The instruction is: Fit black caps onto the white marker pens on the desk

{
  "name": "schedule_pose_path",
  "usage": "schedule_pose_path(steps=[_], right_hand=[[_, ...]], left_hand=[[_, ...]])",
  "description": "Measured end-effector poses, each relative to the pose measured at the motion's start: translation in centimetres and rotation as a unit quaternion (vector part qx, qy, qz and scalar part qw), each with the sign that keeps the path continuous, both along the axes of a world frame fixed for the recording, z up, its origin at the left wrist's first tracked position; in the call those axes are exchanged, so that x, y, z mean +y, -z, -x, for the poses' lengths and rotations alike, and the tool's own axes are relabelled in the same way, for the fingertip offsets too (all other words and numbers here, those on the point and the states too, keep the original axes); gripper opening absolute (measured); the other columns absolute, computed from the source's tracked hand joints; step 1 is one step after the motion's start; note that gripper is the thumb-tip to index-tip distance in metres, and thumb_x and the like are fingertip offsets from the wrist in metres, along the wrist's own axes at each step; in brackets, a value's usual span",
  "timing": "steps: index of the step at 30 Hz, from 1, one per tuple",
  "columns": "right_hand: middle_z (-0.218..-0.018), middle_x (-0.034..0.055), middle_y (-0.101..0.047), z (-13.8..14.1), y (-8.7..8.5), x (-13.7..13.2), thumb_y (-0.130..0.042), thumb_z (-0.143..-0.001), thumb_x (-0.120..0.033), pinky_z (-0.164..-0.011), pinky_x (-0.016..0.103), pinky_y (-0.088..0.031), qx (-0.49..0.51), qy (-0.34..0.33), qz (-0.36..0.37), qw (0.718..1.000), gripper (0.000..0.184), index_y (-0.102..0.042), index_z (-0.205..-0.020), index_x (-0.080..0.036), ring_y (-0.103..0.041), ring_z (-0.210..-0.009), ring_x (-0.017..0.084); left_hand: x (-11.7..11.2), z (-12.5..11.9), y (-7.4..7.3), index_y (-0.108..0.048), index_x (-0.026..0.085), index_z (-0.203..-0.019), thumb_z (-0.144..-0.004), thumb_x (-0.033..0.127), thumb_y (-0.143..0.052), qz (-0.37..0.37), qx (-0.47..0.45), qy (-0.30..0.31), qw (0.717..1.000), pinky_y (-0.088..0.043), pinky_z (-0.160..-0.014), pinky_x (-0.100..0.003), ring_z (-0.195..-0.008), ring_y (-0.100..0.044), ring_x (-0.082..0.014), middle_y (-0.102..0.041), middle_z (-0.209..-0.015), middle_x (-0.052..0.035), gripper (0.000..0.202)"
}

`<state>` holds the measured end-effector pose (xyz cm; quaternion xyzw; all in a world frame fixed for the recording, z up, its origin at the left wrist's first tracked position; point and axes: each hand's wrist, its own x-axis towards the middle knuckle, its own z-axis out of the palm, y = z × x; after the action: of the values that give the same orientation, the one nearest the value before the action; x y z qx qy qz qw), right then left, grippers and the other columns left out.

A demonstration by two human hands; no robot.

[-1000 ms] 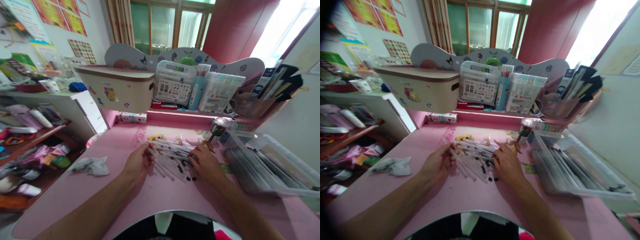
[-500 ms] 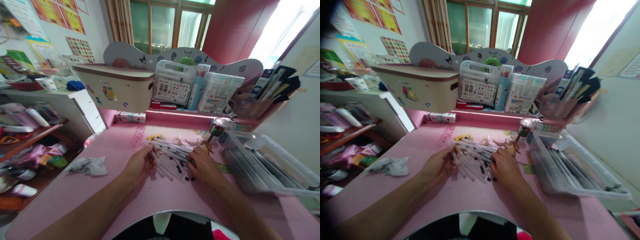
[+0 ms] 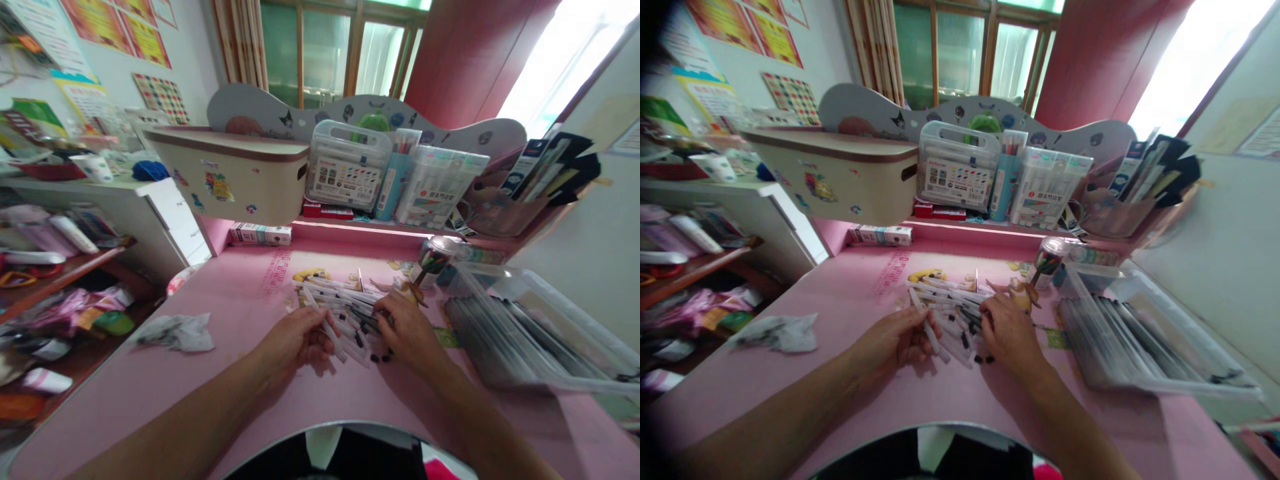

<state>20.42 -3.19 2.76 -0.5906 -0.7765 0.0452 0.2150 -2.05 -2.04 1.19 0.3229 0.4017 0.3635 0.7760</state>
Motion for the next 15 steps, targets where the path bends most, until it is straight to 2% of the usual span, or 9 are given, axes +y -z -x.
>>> schedule_pose_path(steps=[2,4,8,15], right_hand=[[-0.095,0.009,-0.062,-1.2,-0.5,0.3,-0.05,-0.086,-0.012,-0.083,0.033,-0.04,-0.026,0.024,0.007,0.999,0.015,-0.064,-0.082,-0.017,-0.055,-0.094,0.022],[-0.096,0.0092,-0.062,-1.9,-0.9,0.4,-0.052,-0.086,-0.013,-0.082,0.032,-0.04,-0.051,0.038,0.045,0.997,0.015,-0.065,-0.08,-0.017,-0.055,-0.096,0.023],[-0.096,0.0081,-0.063,-2.0,-0.9,0.2,-0.056,-0.086,-0.015,-0.085,0.031,-0.039,-0.082,0.029,0.102,0.991,0.012,-0.067,-0.082,-0.018,-0.056,-0.099,0.023],[-0.101,0.0088,-0.063,-1.3,-0.3,0.1,-0.058,-0.085,-0.013,-0.078,0.031,-0.039,-0.144,0.05,0.108,0.982,0.01,-0.067,-0.087,-0.018,-0.058,-0.098,0.024]], left_hand=[[0.1,0.0,0.2,-0.064,0.013,-0.083,-0.092,0.034,-0.055,-0.002,0.007,0.001,1.0,-0.051,-0.044,-0.018,-0.05,-0.063,-0.011,-0.07,-0.072,-0.0075,0.024],[0.2,0.0,0.2,-0.064,0.014,-0.083,-0.092,0.034,-0.055,-0.001,0.018,0.008,1.0,-0.051,-0.044,-0.018,-0.05,-0.063,-0.0115,-0.07,-0.072,-0.0076,0.024],[0.3,-0.1,0.2,-0.064,0.013,-0.082,-0.092,0.035,-0.055,0.001,0.035,0.021,0.999,-0.05,-0.043,-0.018,-0.048,-0.063,-0.0117,-0.067,-0.066,-0.0063,0.026],[0.1,0.0,0.2,-0.063,0.014,-0.084,-0.092,0.038,-0.054,-0.001,0.039,0.03,0.999,-0.049,-0.04,-0.02,-0.046,-0.062,-0.0136,-0.067,-0.062,-0.0057,0.027]])
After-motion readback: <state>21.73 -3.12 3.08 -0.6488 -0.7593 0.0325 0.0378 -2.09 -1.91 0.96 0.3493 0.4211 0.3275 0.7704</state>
